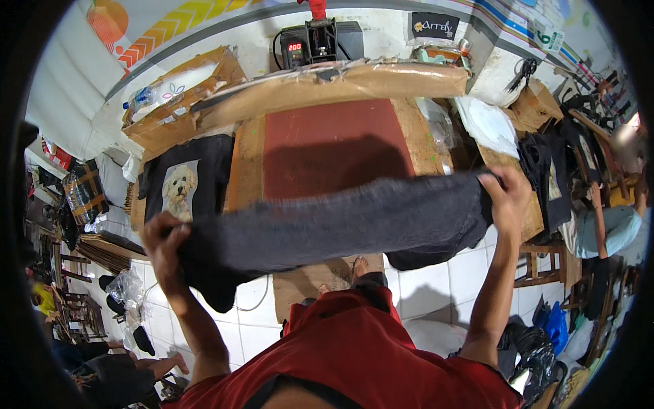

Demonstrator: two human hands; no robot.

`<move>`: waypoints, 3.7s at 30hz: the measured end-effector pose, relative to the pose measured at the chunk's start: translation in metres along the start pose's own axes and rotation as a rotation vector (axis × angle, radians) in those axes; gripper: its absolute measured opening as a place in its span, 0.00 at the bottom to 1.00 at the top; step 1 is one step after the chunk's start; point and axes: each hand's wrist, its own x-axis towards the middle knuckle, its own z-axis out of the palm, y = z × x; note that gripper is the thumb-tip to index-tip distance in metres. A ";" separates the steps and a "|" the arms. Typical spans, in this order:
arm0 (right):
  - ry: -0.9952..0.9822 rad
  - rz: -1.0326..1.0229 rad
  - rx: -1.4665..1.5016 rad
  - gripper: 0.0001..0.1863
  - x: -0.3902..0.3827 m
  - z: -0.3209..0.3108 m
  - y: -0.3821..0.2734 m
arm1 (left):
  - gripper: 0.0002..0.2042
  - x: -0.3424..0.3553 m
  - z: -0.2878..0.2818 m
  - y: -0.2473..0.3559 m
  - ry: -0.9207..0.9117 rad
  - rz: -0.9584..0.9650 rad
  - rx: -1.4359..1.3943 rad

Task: The person places black t-shirts on a heat press, aligns a dog image transfer, and presses the machine to apply the design. They repeat this process for multiple shirts, removing each finished shirt and stacking them.

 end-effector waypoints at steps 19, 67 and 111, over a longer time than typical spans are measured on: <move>-0.558 0.063 -0.369 0.19 0.163 0.240 0.161 | 0.11 0.186 0.250 -0.184 -0.040 0.229 0.553; -0.546 -0.360 -0.575 0.29 0.102 0.222 0.139 | 0.34 0.068 0.247 -0.142 -0.282 0.242 0.647; -0.621 -0.182 -0.509 0.47 0.030 0.232 0.103 | 0.46 0.028 0.259 -0.120 -0.400 0.277 0.508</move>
